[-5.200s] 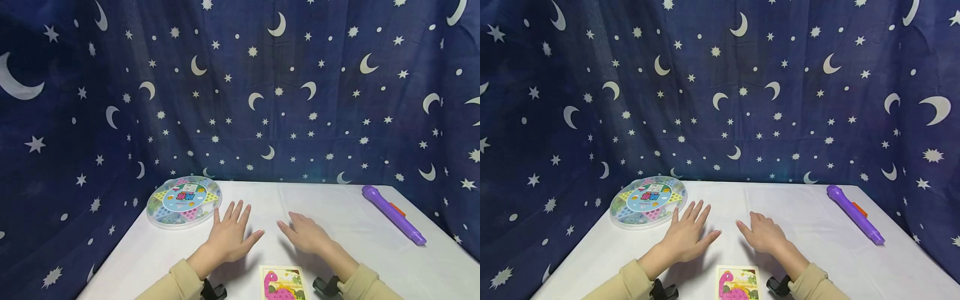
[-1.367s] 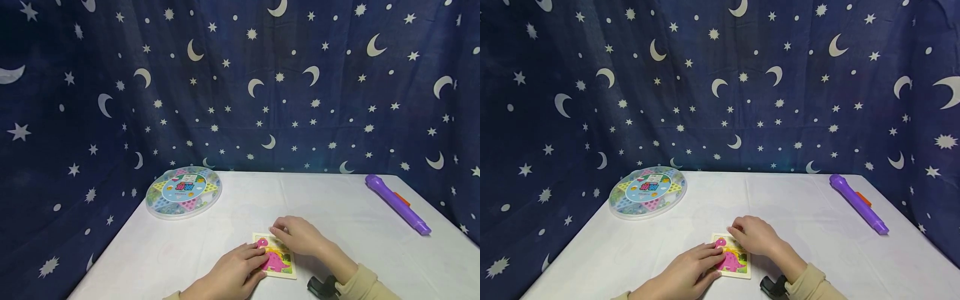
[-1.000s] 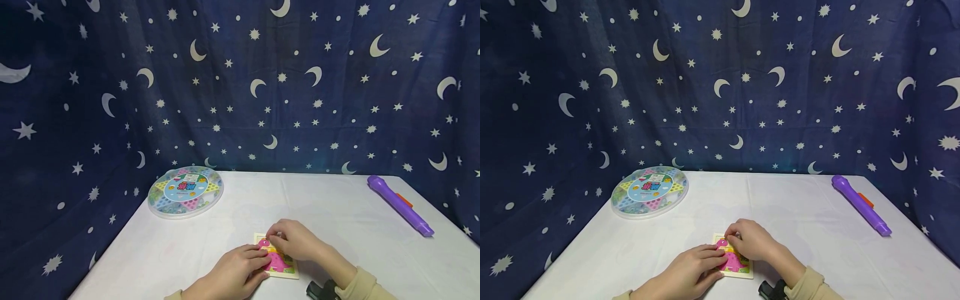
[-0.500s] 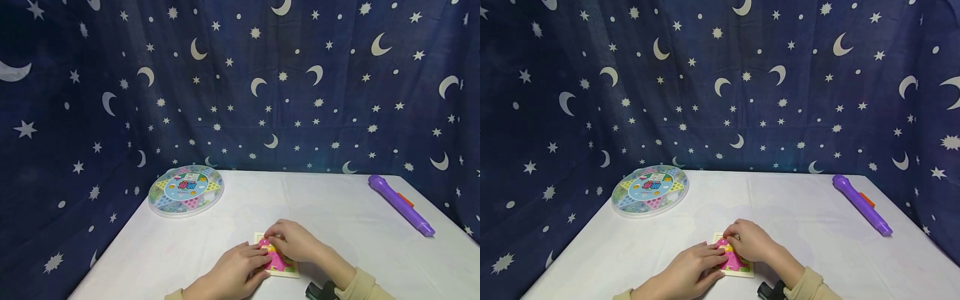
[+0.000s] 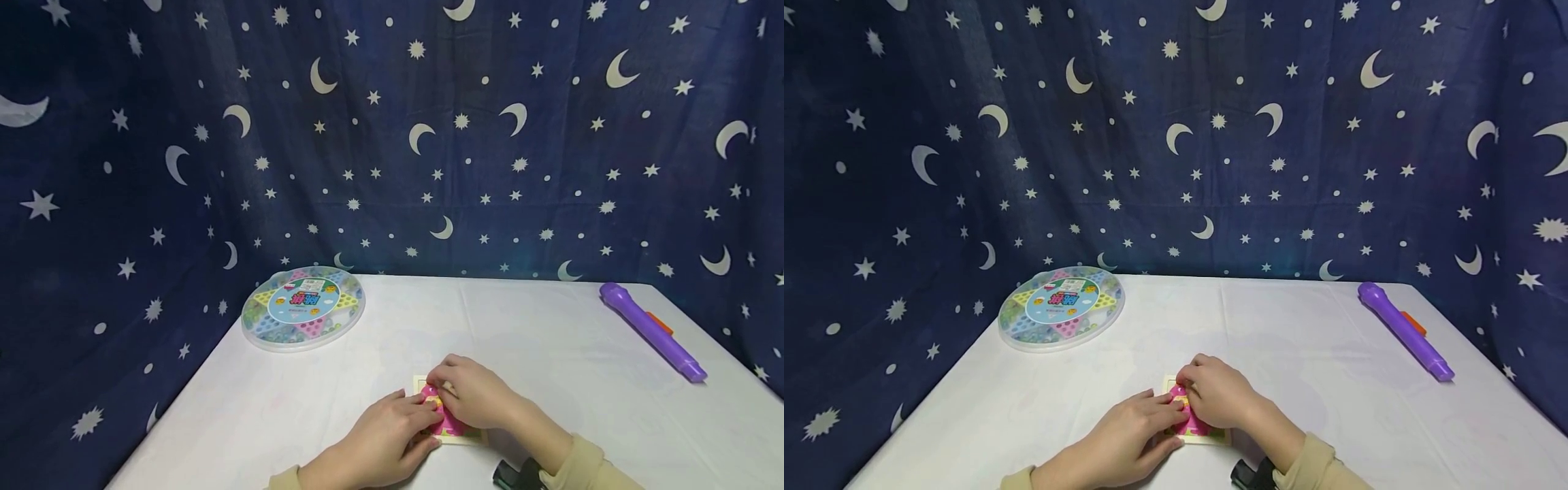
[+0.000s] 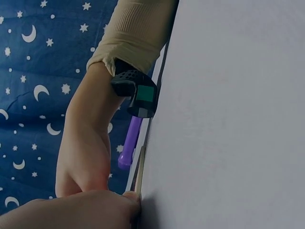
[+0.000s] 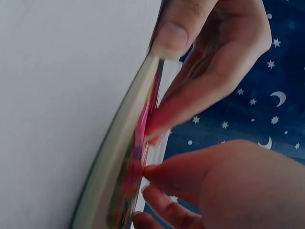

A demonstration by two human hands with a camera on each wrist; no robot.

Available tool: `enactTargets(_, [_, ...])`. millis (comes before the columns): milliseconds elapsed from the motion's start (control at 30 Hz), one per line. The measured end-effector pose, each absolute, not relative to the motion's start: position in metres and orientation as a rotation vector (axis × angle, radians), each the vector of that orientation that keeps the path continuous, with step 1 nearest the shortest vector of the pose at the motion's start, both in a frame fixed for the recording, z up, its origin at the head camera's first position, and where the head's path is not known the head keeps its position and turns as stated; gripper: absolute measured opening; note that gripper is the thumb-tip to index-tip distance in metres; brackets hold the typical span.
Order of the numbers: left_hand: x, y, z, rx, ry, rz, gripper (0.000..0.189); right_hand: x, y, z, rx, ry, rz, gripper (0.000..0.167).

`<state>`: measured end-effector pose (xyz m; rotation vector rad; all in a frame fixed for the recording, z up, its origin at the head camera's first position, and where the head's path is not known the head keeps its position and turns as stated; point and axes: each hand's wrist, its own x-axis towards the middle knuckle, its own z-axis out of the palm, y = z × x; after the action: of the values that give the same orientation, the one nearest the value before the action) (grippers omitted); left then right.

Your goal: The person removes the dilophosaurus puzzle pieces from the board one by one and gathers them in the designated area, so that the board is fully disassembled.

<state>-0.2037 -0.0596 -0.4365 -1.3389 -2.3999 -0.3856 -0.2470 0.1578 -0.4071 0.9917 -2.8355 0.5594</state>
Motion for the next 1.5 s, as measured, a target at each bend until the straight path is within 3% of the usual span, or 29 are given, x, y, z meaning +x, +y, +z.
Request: enactTargets(1500, [-0.199, -0.058, -0.440, -1.250, -2.356, -0.305, 0.030, -0.260, 0.159, -0.418, 0.783, -2.773, 1.183, 0.017])
